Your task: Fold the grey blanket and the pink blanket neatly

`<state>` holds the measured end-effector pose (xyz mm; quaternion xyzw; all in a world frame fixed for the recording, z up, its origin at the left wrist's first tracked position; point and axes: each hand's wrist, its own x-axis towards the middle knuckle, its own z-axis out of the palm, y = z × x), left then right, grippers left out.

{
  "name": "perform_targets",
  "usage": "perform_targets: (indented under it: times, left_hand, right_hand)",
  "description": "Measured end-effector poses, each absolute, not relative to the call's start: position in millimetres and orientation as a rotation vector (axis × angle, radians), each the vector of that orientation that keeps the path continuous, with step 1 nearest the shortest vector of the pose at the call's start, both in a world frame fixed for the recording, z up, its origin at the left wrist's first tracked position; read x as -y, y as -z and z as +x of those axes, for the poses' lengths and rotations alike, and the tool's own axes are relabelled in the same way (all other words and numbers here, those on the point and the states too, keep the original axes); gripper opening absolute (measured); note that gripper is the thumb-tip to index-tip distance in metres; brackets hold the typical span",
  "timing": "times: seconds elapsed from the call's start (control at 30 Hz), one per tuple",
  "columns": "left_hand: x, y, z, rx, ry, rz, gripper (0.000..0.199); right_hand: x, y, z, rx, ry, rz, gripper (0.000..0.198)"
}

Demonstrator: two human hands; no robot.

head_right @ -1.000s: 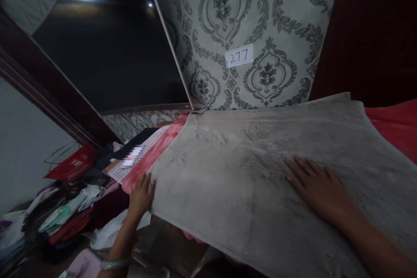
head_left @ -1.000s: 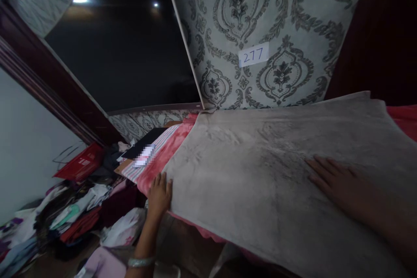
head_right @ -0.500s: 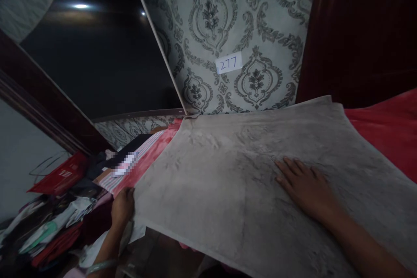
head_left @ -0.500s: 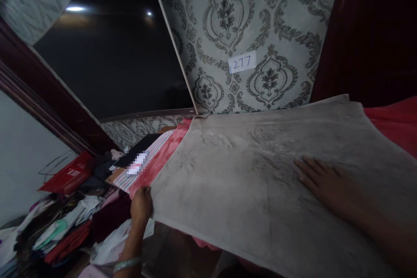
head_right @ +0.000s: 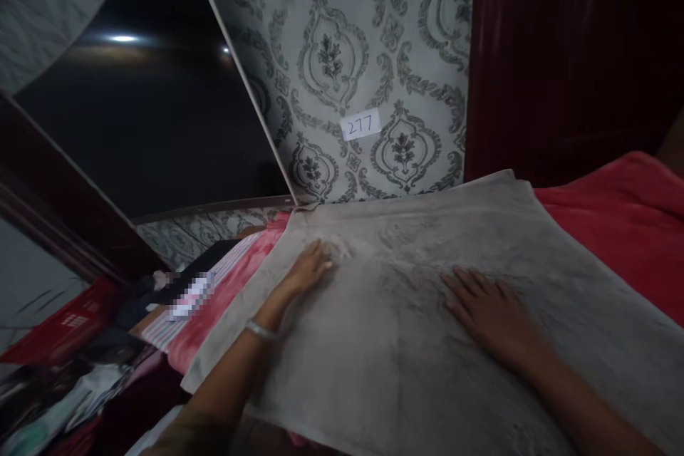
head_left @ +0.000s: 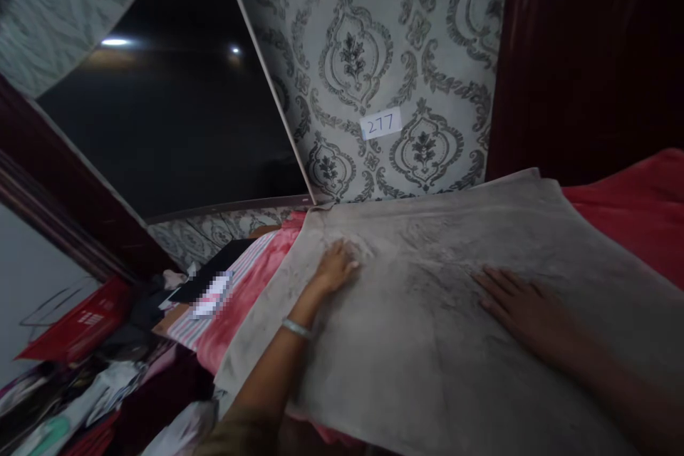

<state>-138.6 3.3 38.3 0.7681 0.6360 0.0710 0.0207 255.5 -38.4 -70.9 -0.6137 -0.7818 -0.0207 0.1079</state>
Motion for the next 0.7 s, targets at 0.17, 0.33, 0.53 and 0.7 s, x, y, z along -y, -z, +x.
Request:
perform_targets:
  times: [0.17,0.33,0.53,0.7]
  left_hand:
    - [-53,-31,-71,-1.881,-0.068,2.361,0.07]
    - [-68,-15,-56,-1.961,0.049,2.275,0.069]
    - [-90,-32,-23,-1.813,-0.019,2.391,0.068]
    - [-122,-22,12,-1.577,-0.048,2.5,0.067]
  right_hand:
    - [43,66,252,2.313,0.009,-1.823,0.073]
    - [34,46,259,2.337,-0.103,-1.786,0.07]
    - [-33,2,272,2.127,-0.014,-1.813,0.061]
    - [-72,25,270,2.148,0.098,-2.03,0.063]
